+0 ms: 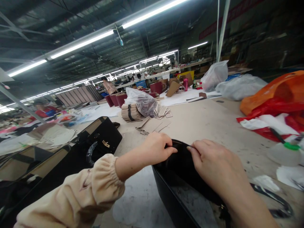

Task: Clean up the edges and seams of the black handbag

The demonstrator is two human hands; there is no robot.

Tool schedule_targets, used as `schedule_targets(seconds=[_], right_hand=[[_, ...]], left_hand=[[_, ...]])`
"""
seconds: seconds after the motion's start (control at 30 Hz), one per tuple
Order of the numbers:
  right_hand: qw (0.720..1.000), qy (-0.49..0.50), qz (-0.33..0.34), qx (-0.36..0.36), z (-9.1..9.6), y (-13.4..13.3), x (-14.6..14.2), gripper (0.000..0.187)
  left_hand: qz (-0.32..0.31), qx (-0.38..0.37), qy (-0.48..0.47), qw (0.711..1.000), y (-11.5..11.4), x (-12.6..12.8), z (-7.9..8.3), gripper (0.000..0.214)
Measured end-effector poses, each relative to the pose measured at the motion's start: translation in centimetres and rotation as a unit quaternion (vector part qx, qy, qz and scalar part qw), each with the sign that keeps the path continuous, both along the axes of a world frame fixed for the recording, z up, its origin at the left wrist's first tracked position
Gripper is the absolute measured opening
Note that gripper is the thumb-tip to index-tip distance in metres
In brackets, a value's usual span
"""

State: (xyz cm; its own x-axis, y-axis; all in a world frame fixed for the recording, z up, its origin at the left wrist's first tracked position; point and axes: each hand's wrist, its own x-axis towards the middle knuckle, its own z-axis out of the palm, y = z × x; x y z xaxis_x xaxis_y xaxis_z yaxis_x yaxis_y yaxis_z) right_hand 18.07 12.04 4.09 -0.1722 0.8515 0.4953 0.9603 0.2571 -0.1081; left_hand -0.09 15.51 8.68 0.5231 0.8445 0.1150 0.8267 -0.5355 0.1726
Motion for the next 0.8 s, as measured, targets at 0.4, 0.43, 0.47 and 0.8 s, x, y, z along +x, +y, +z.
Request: schedule_targets(seconds=[0.4, 0.43, 0.47, 0.8], right_hand=[[1.0, 0.015, 0.013, 0.024, 0.0, 0.0, 0.2, 0.02], [1.0, 0.016, 0.015, 0.023, 0.0, 0.0, 0.2, 0.02], [1.0, 0.016, 0.017, 0.021, 0.0, -0.1, 0.2, 0.02], [0.999, 0.014, 0.019, 0.027, 0.0, -0.3, 0.0, 0.021]], left_hand=[[0.035, 0.027, -0.002, 0.999, 1.0, 0.2, -0.7, 0.028], [0.038, 0.033, 0.002, 0.999, 1.0, 0.3, -0.7, 0.029], [0.041, 0.038, 0.008, 0.998, 1.1, 0.3, -0.7, 0.029], [0.059, 0.056, 0.048, 0.996, 1.4, 0.8, -0.9, 0.033]])
